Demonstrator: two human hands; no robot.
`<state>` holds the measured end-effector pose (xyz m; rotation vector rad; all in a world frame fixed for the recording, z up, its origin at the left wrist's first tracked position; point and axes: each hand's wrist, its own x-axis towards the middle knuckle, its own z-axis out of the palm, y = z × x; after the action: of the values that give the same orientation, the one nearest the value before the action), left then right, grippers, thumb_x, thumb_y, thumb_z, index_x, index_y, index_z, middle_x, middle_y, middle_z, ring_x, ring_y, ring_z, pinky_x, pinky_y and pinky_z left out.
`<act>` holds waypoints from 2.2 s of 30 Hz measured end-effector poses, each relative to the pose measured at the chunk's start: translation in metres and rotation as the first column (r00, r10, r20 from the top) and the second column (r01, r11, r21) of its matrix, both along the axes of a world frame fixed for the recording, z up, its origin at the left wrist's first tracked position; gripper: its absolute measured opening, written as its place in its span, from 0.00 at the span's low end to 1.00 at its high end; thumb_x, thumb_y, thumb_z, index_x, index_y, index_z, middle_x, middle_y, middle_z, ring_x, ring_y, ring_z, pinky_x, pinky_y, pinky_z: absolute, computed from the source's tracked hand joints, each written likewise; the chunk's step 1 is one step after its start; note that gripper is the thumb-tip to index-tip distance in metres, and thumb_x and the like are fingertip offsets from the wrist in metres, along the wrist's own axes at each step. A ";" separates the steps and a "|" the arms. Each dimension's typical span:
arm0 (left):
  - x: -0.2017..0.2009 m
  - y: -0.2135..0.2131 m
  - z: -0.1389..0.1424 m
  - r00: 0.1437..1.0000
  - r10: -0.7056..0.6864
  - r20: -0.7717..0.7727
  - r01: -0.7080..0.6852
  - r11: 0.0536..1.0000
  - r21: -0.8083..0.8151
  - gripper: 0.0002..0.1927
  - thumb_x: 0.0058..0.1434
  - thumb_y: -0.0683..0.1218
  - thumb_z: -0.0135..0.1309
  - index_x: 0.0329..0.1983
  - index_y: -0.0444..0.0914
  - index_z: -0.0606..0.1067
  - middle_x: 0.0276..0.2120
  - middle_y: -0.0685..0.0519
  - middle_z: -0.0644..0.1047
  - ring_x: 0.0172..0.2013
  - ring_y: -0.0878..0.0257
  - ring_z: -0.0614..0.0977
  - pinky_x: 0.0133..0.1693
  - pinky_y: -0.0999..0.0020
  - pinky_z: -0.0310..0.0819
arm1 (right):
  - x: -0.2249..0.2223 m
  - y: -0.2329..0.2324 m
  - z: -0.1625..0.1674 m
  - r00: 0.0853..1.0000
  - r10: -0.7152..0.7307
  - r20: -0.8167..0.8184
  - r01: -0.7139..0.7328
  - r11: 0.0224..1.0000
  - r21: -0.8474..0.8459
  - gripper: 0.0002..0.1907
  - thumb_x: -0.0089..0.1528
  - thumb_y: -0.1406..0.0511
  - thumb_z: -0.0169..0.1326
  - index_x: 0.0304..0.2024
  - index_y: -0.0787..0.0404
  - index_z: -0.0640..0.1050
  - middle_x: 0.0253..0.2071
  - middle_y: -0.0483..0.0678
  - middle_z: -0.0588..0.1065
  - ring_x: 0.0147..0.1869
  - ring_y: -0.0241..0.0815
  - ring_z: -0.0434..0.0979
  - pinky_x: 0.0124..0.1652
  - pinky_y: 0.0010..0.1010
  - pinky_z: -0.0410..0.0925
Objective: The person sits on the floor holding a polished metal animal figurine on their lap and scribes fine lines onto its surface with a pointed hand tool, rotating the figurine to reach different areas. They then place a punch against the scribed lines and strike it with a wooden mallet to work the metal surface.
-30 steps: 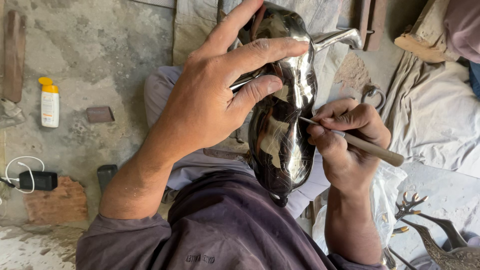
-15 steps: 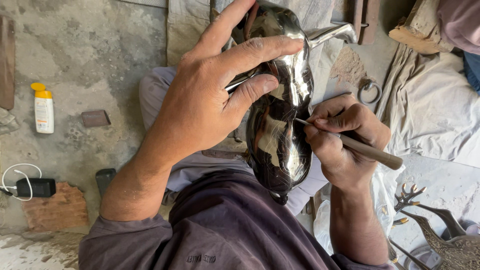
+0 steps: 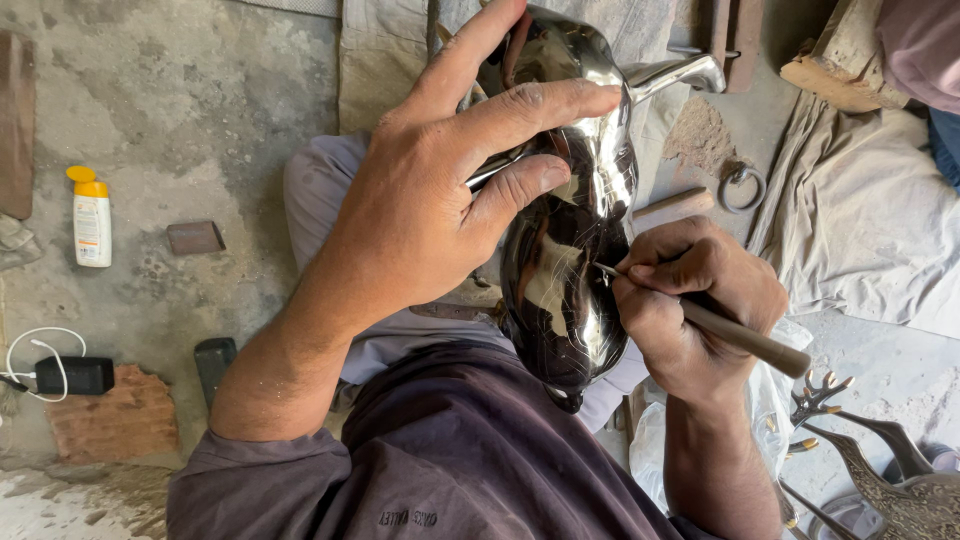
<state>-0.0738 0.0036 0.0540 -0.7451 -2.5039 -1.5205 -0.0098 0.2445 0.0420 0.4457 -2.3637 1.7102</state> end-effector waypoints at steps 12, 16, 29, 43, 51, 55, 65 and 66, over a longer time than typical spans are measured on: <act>-0.004 -0.003 0.003 0.997 -0.011 0.070 0.009 0.999 0.032 0.16 0.74 0.49 0.62 0.63 0.52 0.76 0.74 0.40 0.59 0.62 0.57 0.82 0.64 0.65 0.82 | 0.002 -0.006 0.004 0.999 0.013 -0.049 -0.007 0.992 0.125 0.08 0.57 0.74 0.58 0.28 0.62 0.70 0.28 0.50 0.76 0.25 0.32 0.74 0.26 0.21 0.65; -0.004 -0.002 0.006 0.992 -0.009 0.124 0.006 1.000 0.026 0.18 0.72 0.48 0.62 0.64 0.53 0.76 0.74 0.39 0.59 0.60 0.58 0.84 0.64 0.63 0.82 | 0.004 -0.006 -0.003 0.998 -0.042 0.053 0.045 0.997 -0.060 0.06 0.58 0.74 0.54 0.29 0.64 0.69 0.31 0.53 0.77 0.24 0.29 0.74 0.24 0.18 0.68; -0.001 -0.003 0.002 0.998 0.000 0.059 0.000 1.000 0.010 0.16 0.74 0.48 0.63 0.63 0.52 0.77 0.74 0.42 0.60 0.72 0.51 0.72 0.70 0.59 0.77 | 0.010 -0.003 -0.006 0.994 -0.066 0.087 0.074 0.992 -0.097 0.09 0.60 0.75 0.54 0.29 0.65 0.67 0.31 0.54 0.76 0.29 0.32 0.75 0.29 0.20 0.69; 0.000 -0.003 0.003 0.998 0.002 0.070 -0.002 1.000 0.004 0.15 0.75 0.49 0.62 0.63 0.53 0.77 0.75 0.42 0.59 0.72 0.52 0.73 0.69 0.61 0.79 | -0.013 0.013 -0.018 0.987 0.158 -0.017 -0.158 0.986 -0.057 0.08 0.55 0.73 0.53 0.24 0.59 0.70 0.25 0.47 0.75 0.20 0.28 0.70 0.21 0.18 0.65; 0.002 -0.001 0.008 0.998 -0.006 0.068 0.008 1.000 -0.020 0.15 0.74 0.50 0.62 0.63 0.52 0.77 0.75 0.43 0.60 0.72 0.53 0.72 0.70 0.59 0.76 | -0.028 0.024 -0.014 0.945 0.325 0.036 -0.310 0.924 -0.226 0.05 0.56 0.76 0.52 0.30 0.64 0.71 0.29 0.52 0.73 0.24 0.32 0.73 0.23 0.21 0.69; 0.005 0.000 0.010 0.998 -0.006 0.064 0.008 1.000 -0.024 0.15 0.75 0.49 0.61 0.63 0.50 0.77 0.73 0.43 0.62 0.73 0.53 0.70 0.70 0.58 0.75 | -0.025 0.023 -0.005 0.949 0.308 0.060 -0.294 0.940 -0.173 0.06 0.57 0.76 0.54 0.30 0.64 0.71 0.29 0.52 0.74 0.27 0.35 0.75 0.27 0.24 0.69; 0.013 0.003 0.018 0.998 -0.036 0.047 0.038 0.998 -0.043 0.15 0.75 0.47 0.60 0.63 0.47 0.76 0.68 0.50 0.73 0.75 0.51 0.63 0.73 0.56 0.68 | -0.006 0.042 -0.033 0.941 0.316 0.118 -0.227 0.852 -0.471 0.05 0.58 0.73 0.52 0.29 0.60 0.70 0.30 0.51 0.74 0.22 0.31 0.70 0.22 0.20 0.66; 0.015 0.003 0.018 0.998 -0.038 0.054 0.040 0.999 -0.036 0.14 0.75 0.47 0.60 0.63 0.47 0.76 0.68 0.49 0.72 0.75 0.51 0.63 0.73 0.56 0.68 | 0.005 0.044 -0.037 0.944 0.296 0.148 -0.161 0.801 -0.577 0.05 0.59 0.74 0.53 0.31 0.61 0.70 0.31 0.50 0.74 0.25 0.34 0.72 0.24 0.22 0.67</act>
<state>-0.0592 0.0068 0.0724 -0.7725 -2.5780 -1.5302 -0.0048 0.2885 0.0050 0.4600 -1.8433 2.5751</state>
